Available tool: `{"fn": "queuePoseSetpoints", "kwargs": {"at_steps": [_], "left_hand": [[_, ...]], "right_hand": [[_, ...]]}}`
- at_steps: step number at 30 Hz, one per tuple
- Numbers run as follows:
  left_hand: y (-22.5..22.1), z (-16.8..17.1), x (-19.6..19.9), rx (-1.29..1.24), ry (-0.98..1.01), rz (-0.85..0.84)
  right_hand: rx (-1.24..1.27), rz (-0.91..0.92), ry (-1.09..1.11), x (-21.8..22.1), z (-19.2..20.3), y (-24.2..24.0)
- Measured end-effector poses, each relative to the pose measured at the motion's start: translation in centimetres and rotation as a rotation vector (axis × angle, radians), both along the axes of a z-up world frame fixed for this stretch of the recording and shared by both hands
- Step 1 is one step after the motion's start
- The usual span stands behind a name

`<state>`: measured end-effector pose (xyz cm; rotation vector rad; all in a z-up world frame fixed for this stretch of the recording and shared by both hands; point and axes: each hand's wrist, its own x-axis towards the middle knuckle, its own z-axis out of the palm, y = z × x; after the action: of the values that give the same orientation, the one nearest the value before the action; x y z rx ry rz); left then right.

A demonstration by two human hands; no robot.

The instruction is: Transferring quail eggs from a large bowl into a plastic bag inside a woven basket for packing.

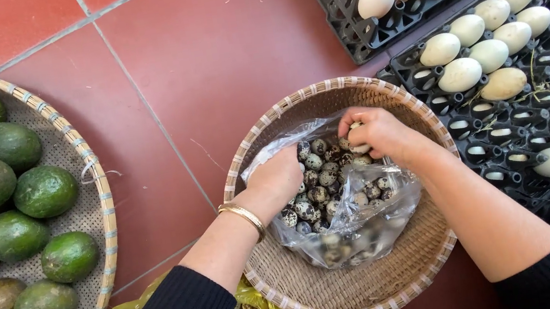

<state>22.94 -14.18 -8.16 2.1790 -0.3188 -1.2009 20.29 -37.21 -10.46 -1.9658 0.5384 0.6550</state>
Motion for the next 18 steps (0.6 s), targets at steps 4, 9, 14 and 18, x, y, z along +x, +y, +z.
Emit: {"fn": "queuePoseSetpoints", "kwargs": {"at_steps": [4,9,14,18], "left_hand": [[-0.8,-0.6,-0.4,0.013,-0.081,-0.018],[-1.7,-1.6,-0.5,0.016,-0.155,-0.022],[-1.7,-2.5,-0.5,0.052,-0.259,-0.034],[-2.0,-3.0,-0.5,0.069,-0.314,-0.048]], "right_hand": [[0.470,-0.357,0.092,0.6,-1.3,-2.0],[0.719,-0.557,0.174,0.9,-1.2,-3.3],[-0.066,0.029,-0.069,-0.2,2.7,0.6],[-0.832,0.766,0.098,0.6,-4.0,-0.7]]}}
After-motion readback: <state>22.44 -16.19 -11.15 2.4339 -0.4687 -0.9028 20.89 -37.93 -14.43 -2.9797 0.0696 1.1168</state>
